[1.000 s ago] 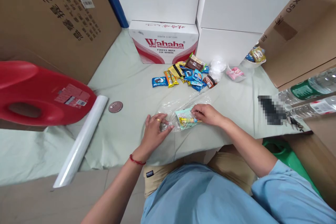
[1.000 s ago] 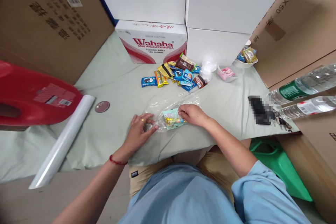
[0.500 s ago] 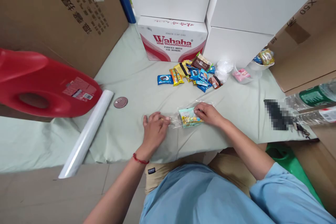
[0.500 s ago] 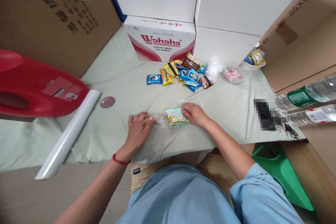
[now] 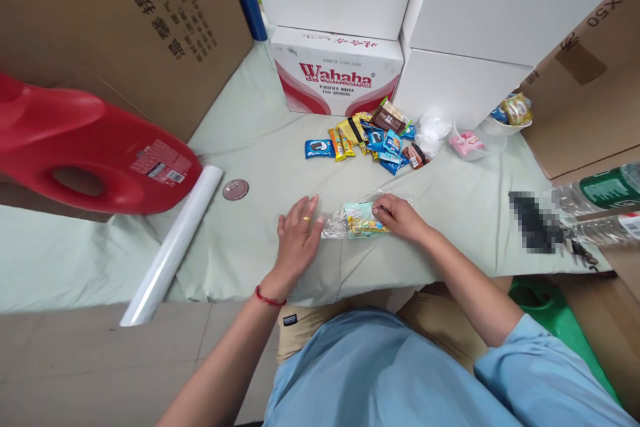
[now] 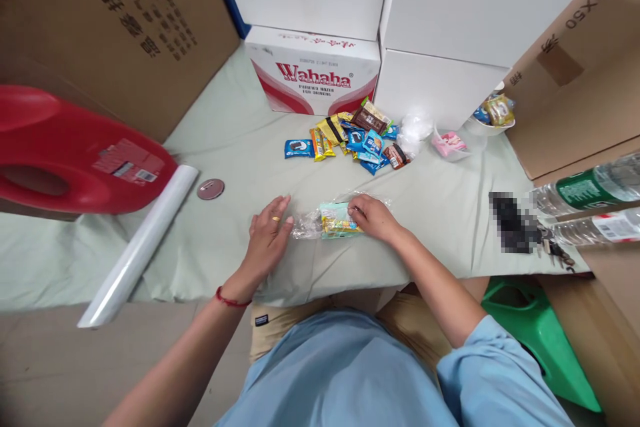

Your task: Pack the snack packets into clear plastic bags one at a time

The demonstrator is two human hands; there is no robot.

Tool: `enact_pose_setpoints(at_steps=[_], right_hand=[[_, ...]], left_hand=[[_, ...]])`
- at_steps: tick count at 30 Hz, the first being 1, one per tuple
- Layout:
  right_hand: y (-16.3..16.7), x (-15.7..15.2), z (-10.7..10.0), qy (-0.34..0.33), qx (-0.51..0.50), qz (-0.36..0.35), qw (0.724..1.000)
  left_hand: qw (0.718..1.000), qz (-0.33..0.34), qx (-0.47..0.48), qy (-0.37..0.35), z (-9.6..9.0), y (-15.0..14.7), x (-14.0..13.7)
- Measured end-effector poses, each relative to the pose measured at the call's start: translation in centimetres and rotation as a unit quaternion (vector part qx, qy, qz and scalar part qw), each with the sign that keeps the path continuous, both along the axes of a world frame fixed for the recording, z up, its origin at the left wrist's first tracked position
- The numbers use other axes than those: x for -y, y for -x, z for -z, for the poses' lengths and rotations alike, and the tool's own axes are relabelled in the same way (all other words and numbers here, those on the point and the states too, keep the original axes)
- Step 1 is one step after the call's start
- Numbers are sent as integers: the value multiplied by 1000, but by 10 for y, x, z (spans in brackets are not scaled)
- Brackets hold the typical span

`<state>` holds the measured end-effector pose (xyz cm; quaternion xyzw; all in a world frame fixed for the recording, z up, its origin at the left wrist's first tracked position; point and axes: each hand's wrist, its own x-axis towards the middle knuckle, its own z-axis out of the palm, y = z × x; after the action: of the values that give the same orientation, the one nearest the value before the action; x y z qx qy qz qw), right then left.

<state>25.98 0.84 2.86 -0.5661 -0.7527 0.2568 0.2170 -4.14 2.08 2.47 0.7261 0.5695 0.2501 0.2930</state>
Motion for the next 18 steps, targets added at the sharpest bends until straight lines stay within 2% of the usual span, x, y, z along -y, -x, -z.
enact_pose_setpoints(at_steps=[3,8,10,12,15,17,18], right_hand=[[2,0,1,0,18,-1,1000],[3,0,4,7,61,-12,998],[3,0,5,9,72,-11,997],[3,-1,5,12,80,-13,997],[5,-1,3,24,86,-15,996],[7,-1,0,34,89,-11,995],[8,-1,-1,38,90,-9,995]], left_hand=[[998,-30,3,-49,-5,-2,0],[992,60,-11,-106,-13,-13,-4],[992,62,-31,-104,-12,-19,-15],[996,7,-37,-80,-8,-21,-34],[988,-140,-41,-45,-3,-12,-60],[975,-206,-37,-76,-5,-3,-65],[971,-210,-29,-107,-9,2,-63]])
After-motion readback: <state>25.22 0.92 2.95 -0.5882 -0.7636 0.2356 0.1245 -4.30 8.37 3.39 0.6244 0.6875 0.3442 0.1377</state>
